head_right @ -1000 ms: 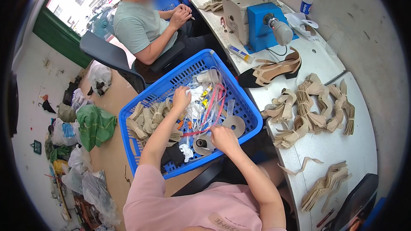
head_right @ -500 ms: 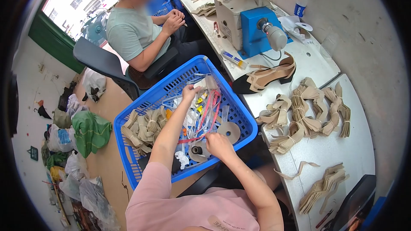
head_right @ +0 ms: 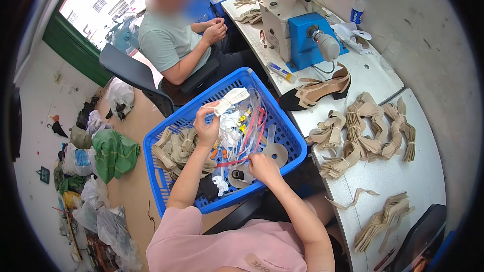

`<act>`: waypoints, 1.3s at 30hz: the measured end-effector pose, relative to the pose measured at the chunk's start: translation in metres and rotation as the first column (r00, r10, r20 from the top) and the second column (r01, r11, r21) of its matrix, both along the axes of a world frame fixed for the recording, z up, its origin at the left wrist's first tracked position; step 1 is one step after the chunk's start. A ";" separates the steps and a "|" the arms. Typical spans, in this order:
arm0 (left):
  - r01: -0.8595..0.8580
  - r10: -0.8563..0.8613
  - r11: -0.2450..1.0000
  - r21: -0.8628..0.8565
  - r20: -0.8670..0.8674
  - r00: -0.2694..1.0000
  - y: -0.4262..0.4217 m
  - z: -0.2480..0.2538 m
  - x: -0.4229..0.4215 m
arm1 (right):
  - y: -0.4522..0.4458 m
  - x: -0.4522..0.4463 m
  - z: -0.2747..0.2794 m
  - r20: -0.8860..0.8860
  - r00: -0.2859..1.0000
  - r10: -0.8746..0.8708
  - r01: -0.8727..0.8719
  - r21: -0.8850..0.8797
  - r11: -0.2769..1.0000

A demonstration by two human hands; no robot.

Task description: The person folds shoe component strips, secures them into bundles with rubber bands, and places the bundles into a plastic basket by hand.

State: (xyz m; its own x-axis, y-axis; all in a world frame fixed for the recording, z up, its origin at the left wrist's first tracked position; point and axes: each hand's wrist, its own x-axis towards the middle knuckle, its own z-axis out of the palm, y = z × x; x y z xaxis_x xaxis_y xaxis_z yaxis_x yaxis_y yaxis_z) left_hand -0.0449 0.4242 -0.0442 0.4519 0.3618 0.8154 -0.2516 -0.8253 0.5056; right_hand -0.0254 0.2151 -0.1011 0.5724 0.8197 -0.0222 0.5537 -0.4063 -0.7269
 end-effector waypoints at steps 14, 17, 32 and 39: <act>0.091 -0.093 0.844 0.528 -0.023 0.995 -0.066 0.025 -0.044 | -0.007 0.011 0.008 -0.393 0.790 -0.470 0.606 0.615 0.505; 0.143 -0.111 0.845 0.516 -0.093 0.989 -0.072 0.013 -0.053 | -0.016 0.018 0.013 -0.074 0.870 -0.487 0.365 0.761 0.536; -0.099 0.189 0.972 0.212 -0.465 0.865 -0.060 -0.020 -0.080 | -0.060 0.026 0.018 -0.072 0.943 -0.324 0.310 0.539 0.783; -0.064 0.070 0.997 0.033 -0.647 0.759 -0.070 -0.031 -0.099 | -0.051 0.053 0.015 0.184 0.901 -0.393 0.371 0.143 0.918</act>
State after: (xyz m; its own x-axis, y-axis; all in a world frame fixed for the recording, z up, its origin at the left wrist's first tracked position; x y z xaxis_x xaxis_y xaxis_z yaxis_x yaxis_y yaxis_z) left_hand -0.1444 0.3544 -0.0752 0.8482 0.4056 0.3406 0.1888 -0.8324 0.5210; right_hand 0.0272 0.1643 -0.0861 0.8245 0.5289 0.2011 0.5120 -0.5458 -0.6633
